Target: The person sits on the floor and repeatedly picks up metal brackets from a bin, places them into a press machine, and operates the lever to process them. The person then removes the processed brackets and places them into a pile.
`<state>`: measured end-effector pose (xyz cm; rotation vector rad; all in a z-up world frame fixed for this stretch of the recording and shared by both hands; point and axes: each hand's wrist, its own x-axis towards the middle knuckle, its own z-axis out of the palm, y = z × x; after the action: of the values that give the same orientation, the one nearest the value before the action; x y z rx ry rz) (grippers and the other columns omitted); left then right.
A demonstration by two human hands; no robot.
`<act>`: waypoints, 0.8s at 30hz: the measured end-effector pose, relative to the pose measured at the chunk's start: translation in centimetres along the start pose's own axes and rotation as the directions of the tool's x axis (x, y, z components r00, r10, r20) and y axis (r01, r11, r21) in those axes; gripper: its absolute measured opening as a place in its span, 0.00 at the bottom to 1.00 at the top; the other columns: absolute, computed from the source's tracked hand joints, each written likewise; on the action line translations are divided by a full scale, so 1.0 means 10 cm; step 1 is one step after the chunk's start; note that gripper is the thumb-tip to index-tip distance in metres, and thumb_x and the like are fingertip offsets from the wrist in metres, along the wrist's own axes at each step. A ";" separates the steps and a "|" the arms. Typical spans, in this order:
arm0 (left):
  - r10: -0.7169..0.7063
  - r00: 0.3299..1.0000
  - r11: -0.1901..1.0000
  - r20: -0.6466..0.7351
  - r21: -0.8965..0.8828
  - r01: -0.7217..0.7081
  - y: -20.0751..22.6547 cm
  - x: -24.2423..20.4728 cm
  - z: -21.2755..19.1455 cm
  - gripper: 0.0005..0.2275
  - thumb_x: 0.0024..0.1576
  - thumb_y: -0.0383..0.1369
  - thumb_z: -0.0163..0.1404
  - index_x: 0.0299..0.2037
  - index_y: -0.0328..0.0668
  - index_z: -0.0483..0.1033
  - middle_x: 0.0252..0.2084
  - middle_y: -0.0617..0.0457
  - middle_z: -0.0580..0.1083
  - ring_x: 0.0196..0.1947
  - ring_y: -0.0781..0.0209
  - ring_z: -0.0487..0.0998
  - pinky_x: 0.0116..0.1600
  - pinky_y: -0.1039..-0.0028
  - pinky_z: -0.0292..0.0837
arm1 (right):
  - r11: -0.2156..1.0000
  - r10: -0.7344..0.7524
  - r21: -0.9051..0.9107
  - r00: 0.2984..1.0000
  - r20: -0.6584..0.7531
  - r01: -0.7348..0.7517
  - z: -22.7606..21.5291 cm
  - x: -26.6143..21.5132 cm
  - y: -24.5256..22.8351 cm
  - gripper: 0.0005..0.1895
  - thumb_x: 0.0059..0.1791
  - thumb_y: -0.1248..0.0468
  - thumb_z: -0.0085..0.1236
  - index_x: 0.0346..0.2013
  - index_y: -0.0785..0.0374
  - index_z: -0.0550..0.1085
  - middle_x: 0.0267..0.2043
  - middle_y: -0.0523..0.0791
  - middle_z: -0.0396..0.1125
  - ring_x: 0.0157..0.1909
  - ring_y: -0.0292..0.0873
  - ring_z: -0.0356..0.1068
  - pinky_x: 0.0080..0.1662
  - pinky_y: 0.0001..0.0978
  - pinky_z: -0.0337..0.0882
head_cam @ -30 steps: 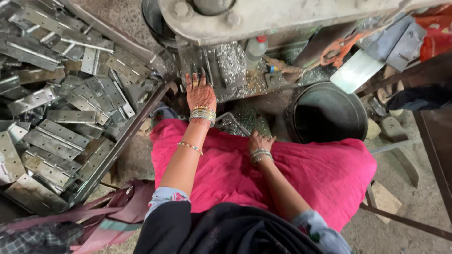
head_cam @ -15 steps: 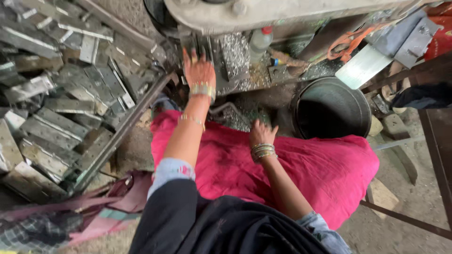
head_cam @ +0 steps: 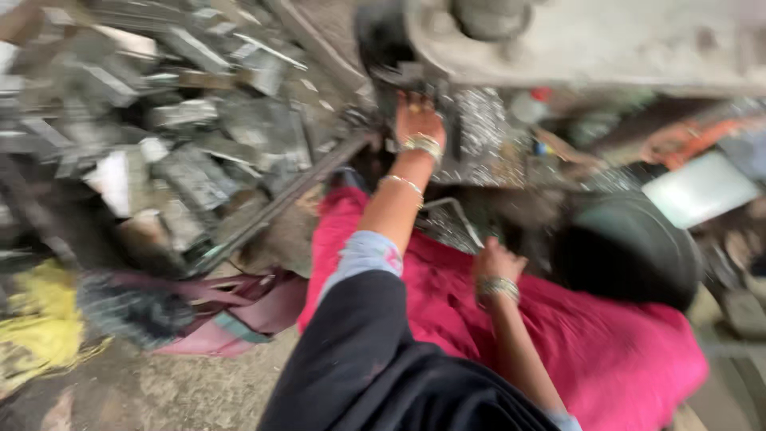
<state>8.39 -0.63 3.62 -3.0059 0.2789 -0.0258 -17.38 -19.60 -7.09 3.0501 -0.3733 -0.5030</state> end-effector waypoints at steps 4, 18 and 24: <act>0.058 0.997 0.991 0.047 -0.124 -0.052 0.13 -0.55 -0.08 0.28 0.61 0.54 0.39 0.61 0.40 0.70 0.74 0.49 0.56 0.75 0.47 0.47 0.73 0.40 0.23 | 0.982 -0.183 -0.091 0.718 -0.671 0.165 -0.55 -0.21 -0.06 0.18 0.50 0.60 0.48 0.55 0.51 0.73 0.51 0.41 0.75 0.63 0.45 0.73 0.66 0.59 0.61; 0.022 0.822 0.960 -0.569 -0.219 -0.177 0.42 -0.75 -0.23 0.16 0.56 0.31 0.45 0.53 0.42 0.79 0.54 0.45 0.76 0.55 0.50 0.75 0.62 0.52 0.63 | 0.980 -0.024 0.165 0.885 -0.465 0.114 -0.57 -0.21 -0.15 0.16 0.50 0.48 0.57 0.46 0.54 0.74 0.42 0.43 0.76 0.47 0.49 0.75 0.50 0.47 0.70; -0.149 0.950 0.928 -0.274 -0.370 0.039 0.61 -0.63 0.12 0.11 0.54 0.33 0.46 0.38 0.42 0.83 0.61 0.38 0.71 0.57 0.41 0.74 0.52 0.59 0.72 | 0.983 -0.018 0.150 0.874 -0.485 0.104 -0.49 -0.21 -0.10 0.17 0.49 0.49 0.57 0.46 0.53 0.75 0.41 0.43 0.75 0.48 0.48 0.74 0.55 0.49 0.68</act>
<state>1.11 -5.29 1.67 -3.3750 0.1802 -0.4951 -17.52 -18.15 -1.90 3.2035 -0.3074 0.3167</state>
